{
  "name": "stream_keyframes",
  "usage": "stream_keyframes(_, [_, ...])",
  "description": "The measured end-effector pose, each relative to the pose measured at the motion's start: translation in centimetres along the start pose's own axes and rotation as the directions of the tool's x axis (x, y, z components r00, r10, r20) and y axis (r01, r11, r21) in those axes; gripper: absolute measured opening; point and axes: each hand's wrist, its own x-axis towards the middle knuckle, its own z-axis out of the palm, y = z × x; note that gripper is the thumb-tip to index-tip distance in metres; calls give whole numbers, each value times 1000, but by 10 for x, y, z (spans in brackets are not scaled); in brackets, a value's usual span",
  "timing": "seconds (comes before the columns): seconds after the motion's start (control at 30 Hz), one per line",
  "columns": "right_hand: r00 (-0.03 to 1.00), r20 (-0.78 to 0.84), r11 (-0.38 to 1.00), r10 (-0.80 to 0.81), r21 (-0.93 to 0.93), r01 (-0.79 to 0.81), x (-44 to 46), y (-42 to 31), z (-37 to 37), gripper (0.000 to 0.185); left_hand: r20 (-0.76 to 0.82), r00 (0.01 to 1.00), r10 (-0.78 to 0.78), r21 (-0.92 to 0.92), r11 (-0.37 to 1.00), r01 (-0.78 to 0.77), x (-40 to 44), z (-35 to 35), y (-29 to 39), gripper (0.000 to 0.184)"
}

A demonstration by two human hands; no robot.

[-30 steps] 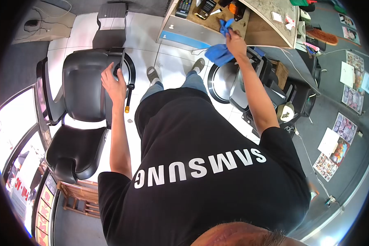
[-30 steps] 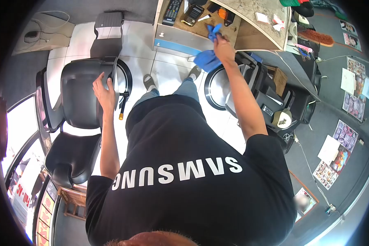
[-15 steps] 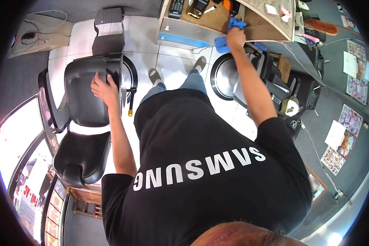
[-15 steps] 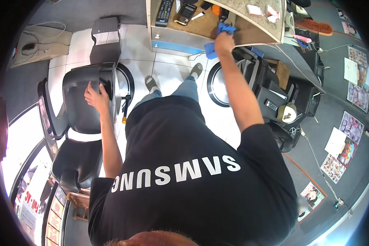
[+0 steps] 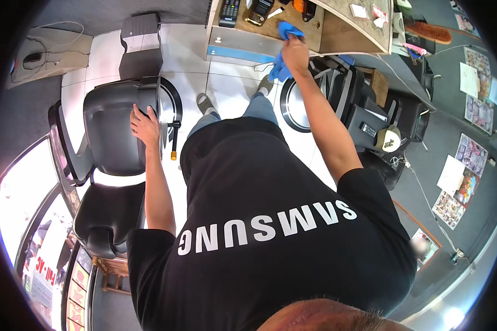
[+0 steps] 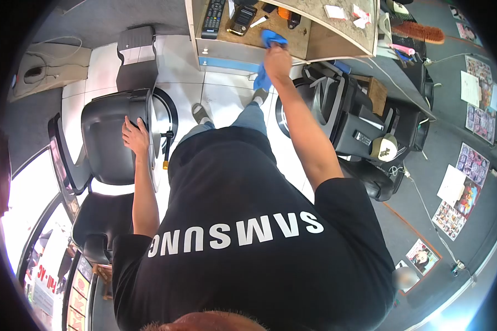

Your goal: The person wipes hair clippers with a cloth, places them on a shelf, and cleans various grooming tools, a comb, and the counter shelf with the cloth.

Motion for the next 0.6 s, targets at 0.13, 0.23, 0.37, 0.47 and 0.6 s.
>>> stream_keyframes(0.13, [999,15,967,-33,252,28,-2,-32,-33,27,-90,995,53,-85,995,-60,6,-3,11,67])
stream_keyframes(0.23, [992,117,857,47,505,-100,-26,-53,-50,30,-150,955,255,-339,894,-292,1,-54,77,68])
stream_keyframes(0.37, [928,317,792,-196,610,-41,-79,-123,-91,33,627,622,469,-755,166,635,-33,-118,191,64])
stream_keyframes(0.47, [664,240,464,-709,867,182,-91,-123,-94,46,724,602,336,-652,53,756,-44,-117,236,58])
stream_keyframes(0.6, [771,599,563,-215,722,-404,4,-41,-72,32,657,715,240,-750,107,653,-35,-105,216,38])
